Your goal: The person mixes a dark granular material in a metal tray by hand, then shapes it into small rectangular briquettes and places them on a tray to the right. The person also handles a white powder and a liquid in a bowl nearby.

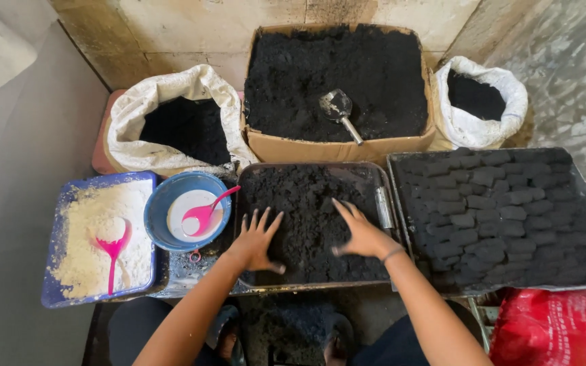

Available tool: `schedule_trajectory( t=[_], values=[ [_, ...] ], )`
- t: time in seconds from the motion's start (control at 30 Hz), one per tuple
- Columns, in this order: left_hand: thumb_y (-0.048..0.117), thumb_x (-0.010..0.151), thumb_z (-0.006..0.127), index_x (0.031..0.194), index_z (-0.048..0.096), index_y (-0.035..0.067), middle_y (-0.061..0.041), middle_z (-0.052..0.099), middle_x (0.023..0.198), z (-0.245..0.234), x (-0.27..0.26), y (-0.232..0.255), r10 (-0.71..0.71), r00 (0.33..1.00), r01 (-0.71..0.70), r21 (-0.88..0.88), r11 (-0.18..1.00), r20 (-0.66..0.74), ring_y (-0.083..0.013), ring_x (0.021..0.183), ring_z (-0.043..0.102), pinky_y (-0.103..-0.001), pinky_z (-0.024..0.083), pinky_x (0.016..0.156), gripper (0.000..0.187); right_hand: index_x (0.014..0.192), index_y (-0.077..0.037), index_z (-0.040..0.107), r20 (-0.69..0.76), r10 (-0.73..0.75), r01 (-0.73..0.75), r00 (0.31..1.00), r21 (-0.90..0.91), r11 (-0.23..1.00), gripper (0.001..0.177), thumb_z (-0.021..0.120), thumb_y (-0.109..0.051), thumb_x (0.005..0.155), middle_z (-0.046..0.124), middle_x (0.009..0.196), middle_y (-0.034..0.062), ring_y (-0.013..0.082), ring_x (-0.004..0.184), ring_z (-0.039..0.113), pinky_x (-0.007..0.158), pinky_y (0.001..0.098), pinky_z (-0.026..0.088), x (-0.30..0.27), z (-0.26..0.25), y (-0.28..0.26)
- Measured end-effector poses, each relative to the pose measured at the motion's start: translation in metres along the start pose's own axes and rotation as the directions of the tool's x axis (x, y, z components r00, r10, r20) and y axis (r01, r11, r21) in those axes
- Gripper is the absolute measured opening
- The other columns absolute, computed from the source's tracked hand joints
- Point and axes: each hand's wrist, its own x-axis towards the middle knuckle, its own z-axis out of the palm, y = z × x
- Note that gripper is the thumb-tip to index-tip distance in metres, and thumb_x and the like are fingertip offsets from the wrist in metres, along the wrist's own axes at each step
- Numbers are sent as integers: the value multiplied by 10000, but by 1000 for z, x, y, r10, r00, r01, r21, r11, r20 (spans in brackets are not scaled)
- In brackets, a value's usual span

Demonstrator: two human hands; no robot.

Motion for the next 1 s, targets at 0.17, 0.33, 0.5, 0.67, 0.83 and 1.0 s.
schedule_trajectory(
  t=[0.17,0.33,0.5,0.67,0.83,1.0],
  values=[
    [713,602,570,1412,-73,98,-229,-19,1448,37,11,-15,-18,999,22,132,991,-35,-412,1331,17,-532,58,1063,1203,1420,-152,-16,60,-1,20,998,-328,945,1235,815,-414,546,29,1428,251,440,1310,43,986,655,128,2,39,45],
    [809,512,542,1409,-39,91,-236,4,1439,55,29,-18,-25,986,51,153,987,-166,-422,1321,45,-531,98,1058,1288,1420,-138,1,-51,-119,94,992,-349,932,1274,814,-526,519,30,1427,242,428,1308,40,990,637,115,16,59,74],
    [789,526,567,1407,8,66,-266,64,1419,60,36,-11,-67,957,87,58,995,-281,-450,1302,92,-552,118,1048,1270,1416,-165,3,-126,-113,78,986,-255,964,1253,815,-516,527,14,1425,230,446,1291,70,965,671,169,26,67,70],
    [797,513,571,1412,-11,102,-235,58,1428,64,53,-5,-89,942,101,22,995,-325,-454,1302,93,-536,135,1050,1276,1416,-235,45,-141,-71,16,987,-355,935,1166,819,-371,554,70,1421,186,427,1277,148,932,646,248,23,58,48],
    [776,525,578,1417,0,145,-216,87,1427,63,64,-7,-80,936,84,-3,996,-343,-460,1298,105,-548,138,1044,1236,1409,-326,98,-149,-19,-52,989,-457,888,1100,792,-378,558,180,1387,134,396,1259,215,920,608,298,49,61,49],
    [603,589,677,1410,73,235,-170,195,1390,64,68,1,-104,928,89,-60,994,-358,-461,1293,129,-557,160,1045,1084,1337,-253,319,-188,21,-98,982,-412,906,882,776,-255,582,286,1309,203,444,1176,333,868,569,400,61,56,37]
  ],
)
